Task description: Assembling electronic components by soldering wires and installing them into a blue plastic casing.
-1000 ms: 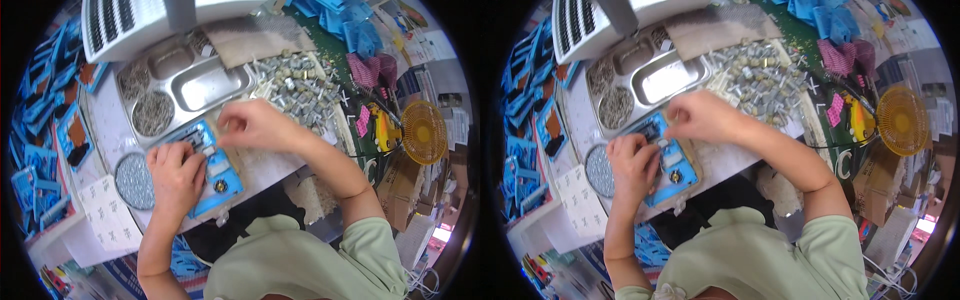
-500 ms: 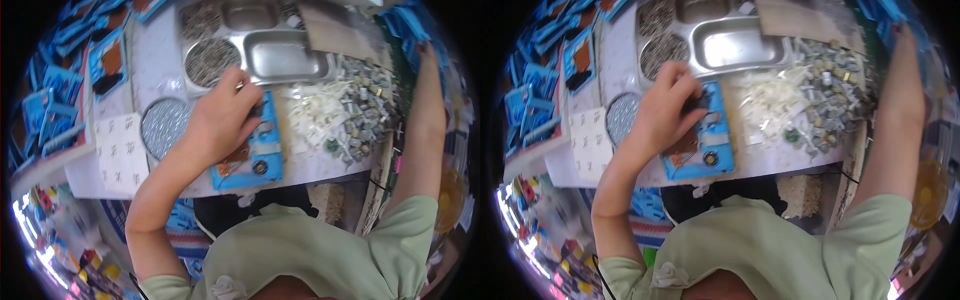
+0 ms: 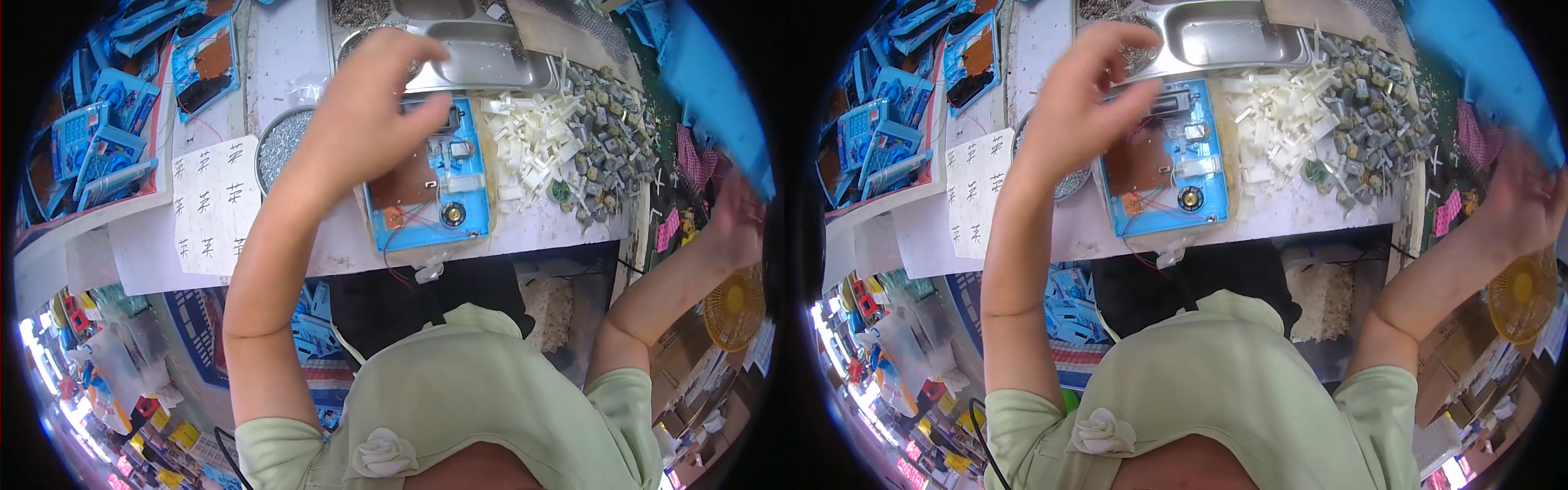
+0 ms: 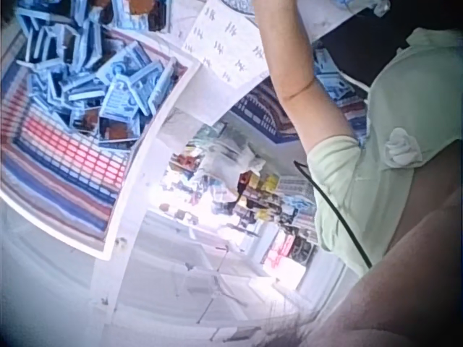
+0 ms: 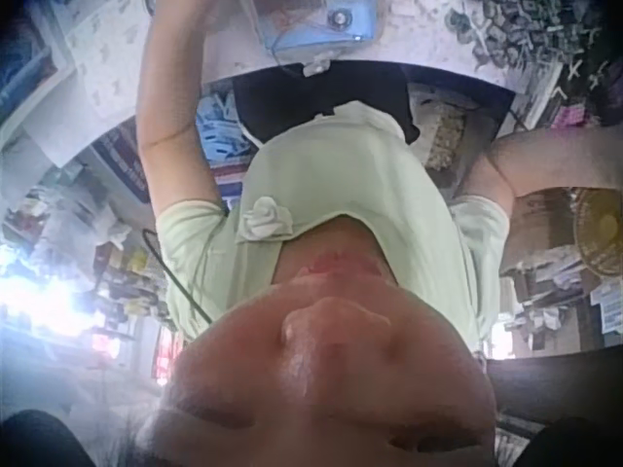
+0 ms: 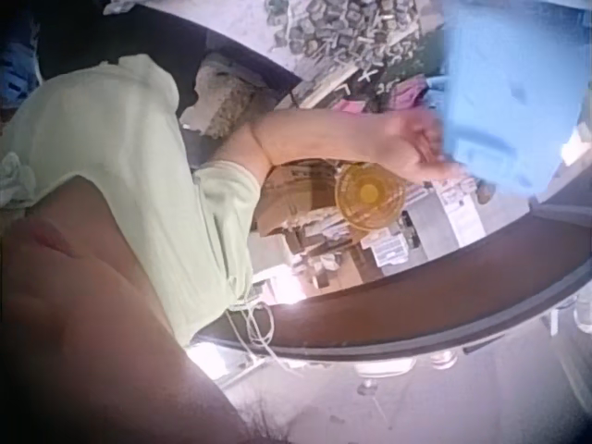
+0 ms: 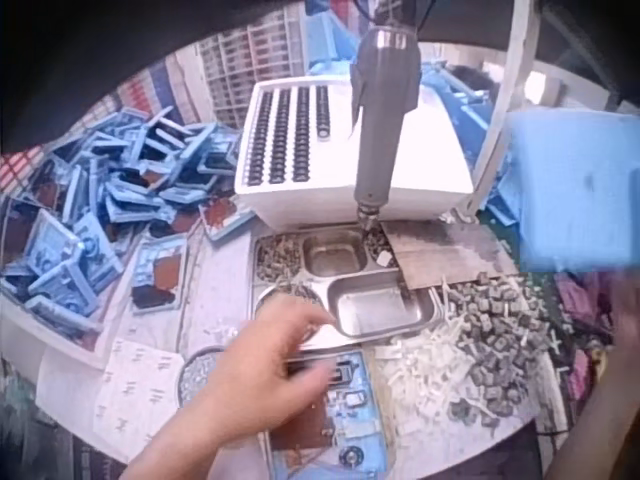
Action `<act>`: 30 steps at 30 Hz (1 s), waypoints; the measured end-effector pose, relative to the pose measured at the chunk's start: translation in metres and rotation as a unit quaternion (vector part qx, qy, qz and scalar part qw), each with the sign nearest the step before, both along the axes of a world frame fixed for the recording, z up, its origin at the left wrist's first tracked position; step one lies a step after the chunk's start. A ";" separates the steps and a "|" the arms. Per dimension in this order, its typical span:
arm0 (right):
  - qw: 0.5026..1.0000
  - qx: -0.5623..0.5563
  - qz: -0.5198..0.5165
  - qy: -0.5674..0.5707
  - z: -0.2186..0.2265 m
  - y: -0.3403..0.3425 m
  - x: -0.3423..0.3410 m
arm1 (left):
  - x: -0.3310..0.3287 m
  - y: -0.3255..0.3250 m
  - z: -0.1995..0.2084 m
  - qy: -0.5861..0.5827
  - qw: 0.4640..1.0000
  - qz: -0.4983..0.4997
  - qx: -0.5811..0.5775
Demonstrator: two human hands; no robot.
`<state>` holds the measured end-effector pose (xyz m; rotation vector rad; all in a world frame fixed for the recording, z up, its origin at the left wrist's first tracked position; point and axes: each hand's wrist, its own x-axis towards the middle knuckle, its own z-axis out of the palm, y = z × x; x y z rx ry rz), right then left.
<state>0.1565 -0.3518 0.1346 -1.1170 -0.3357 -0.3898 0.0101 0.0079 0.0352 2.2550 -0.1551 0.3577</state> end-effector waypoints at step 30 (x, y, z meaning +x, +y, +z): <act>0.802 -0.516 0.288 0.091 -0.147 0.100 -0.153 | -0.097 -0.018 -0.044 0.122 0.978 0.171 -0.013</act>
